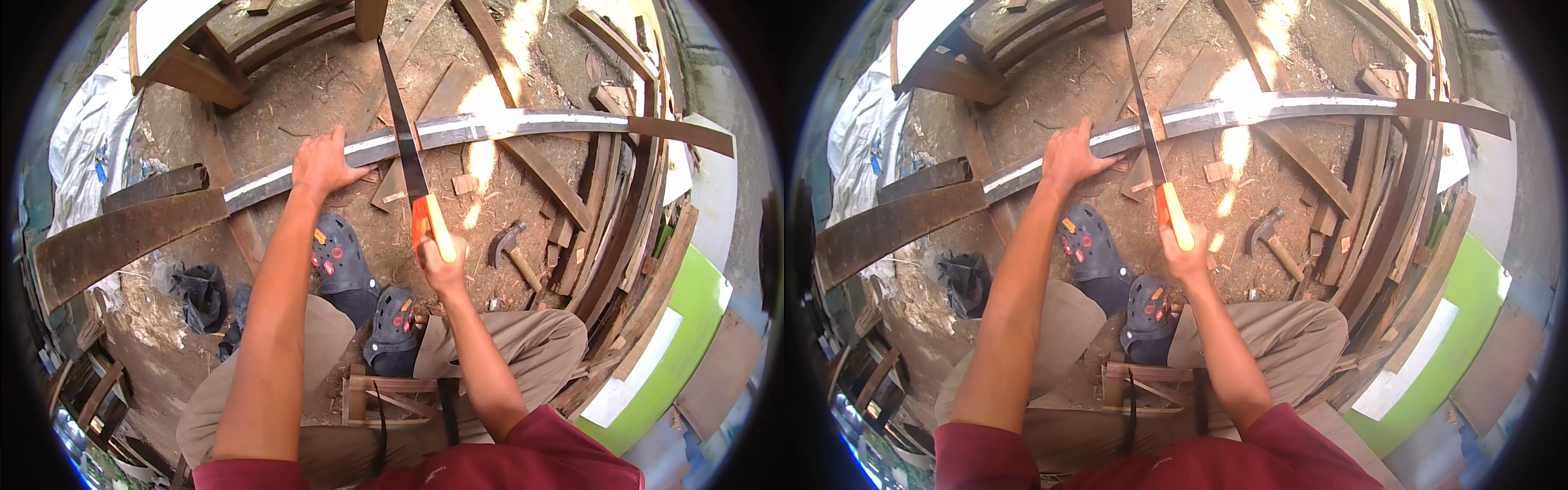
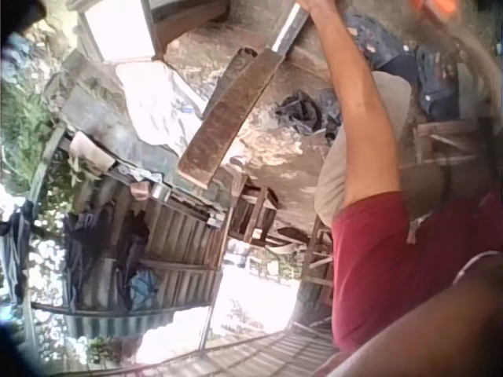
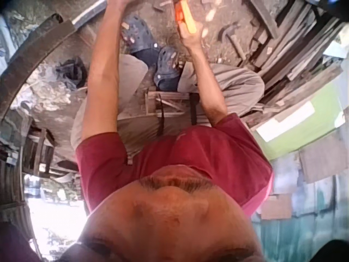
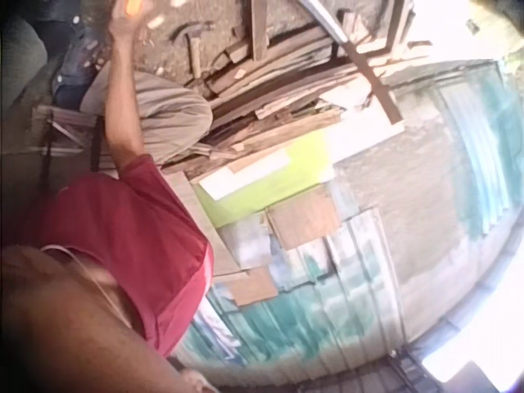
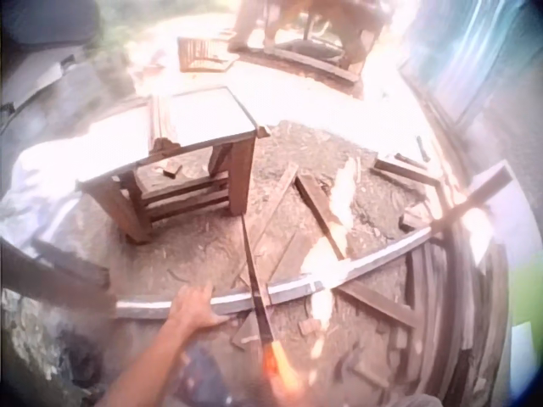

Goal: The person hammers nails into a white board, then saws a curved wooden piece and fits it into a wooden frame. They use a hammer, hand saw, and knife to shape and assemble the components.

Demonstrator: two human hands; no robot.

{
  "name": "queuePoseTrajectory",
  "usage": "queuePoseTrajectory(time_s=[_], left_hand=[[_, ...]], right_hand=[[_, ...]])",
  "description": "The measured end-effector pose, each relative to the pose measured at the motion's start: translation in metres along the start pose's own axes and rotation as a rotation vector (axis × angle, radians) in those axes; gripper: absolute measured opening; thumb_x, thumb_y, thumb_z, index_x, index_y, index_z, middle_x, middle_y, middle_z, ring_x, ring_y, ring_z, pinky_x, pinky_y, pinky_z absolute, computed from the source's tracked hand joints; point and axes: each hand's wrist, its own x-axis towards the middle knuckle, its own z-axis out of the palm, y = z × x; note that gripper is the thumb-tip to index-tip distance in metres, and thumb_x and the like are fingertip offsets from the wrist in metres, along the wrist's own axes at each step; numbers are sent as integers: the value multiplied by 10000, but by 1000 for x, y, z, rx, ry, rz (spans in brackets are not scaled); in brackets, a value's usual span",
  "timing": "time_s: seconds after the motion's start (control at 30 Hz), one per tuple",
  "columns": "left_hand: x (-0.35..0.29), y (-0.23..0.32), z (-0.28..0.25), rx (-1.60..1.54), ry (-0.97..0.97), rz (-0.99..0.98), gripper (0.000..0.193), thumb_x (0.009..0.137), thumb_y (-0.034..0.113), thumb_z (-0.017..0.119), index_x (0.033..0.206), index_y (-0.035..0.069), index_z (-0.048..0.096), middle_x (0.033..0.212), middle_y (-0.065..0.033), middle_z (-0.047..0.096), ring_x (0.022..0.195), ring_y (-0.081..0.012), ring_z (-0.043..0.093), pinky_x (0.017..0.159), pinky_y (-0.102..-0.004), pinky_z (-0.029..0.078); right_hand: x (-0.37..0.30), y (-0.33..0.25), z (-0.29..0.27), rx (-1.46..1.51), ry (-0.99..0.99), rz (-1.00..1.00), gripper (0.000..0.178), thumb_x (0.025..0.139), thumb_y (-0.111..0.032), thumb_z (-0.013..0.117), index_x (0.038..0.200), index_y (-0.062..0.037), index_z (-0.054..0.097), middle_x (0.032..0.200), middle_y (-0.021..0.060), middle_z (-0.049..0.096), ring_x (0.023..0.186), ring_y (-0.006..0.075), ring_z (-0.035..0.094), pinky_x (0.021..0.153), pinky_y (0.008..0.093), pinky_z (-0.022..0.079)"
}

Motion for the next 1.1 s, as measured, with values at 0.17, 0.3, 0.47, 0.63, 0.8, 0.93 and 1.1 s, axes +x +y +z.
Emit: queuePoseTrajectory(time_s=[0.17, 0.3, 0.47, 0.63, 0.8, 0.93, 1.1], left_hand=[[-1, -4, -1, -38, -7, 22, 818, 697, 603, 827, 1234, 42, 572, 1116, -195, 735, 1062, -337, 710, 1015, -470, 493], [4, -4, -3, -33, -11, 12, 832, 704, 615, 820, 1242, 34, 566, 1108, -188, 737, 1070, -326, 705, 1000, -446, 485], [7, -14, 8, -57, 71, 66, 853, 720, 696, 775, 1192, 16, 569, 1012, -216, 735, 1007, -362, 707, 954, -455, 495], [-1, -14, 15, -57, 95, 100, 849, 738, 687, 766, 1229, 24, 565, 1032, -209, 731, 1036, -358, 699, 964, -452, 491], [7, -6, 0, -21, -39, 62, 869, 741, 684, 762, 1271, 29, 548, 1094, -195, 724, 1058, -354, 697, 975, -457, 485], [1, -10, -2, -10, -82, 34, 846, 768, 663, 756, 1295, 41, 531, 1198, -174, 702, 1177, -309, 660, 1039, -448, 459], [1, -12, 20, -15, 157, 109, 890, 739, 659, 775, 1330, 38, 533, 1101, -181, 721, 1064, -349, 695, 979, -467, 486]], right_hand=[[-84, 17, -66, -35, -89, -127, 280, 902, -54, 531, 626, -11, 510, 526, 19, 479, 445, 100, 454, 445, 309, 358], [36, -8, -10, 85, -69, 36, 314, 932, -100, 588, 636, -18, 521, 526, -36, 463, 462, 73, 426, 439, 303, 333], [-54, 6, -33, 88, -52, 136, 272, 905, -45, 574, 640, -18, 522, 559, -13, 511, 508, 82, 494, 484, 279, 383], [-75, 22, -56, -49, -75, -49, 225, 877, -64, 556, 659, -9, 546, 556, 20, 539, 493, 113, 523, 483, 307, 422], [39, -2, 15, -99, 2, -123, 261, 915, -55, 601, 672, -2, 523, 548, 13, 476, 482, 97, 418, 462, 324, 334], [-80, 22, -58, -161, -81, -65, 169, 851, -14, 603, 693, 33, 569, 594, 68, 548, 528, 117, 525, 507, 317, 407], [-17, -3, -27, -183, -54, -156, 249, 901, -51, 591, 662, 7, 546, 538, 21, 502, 466, 105, 468, 449, 317, 349]])
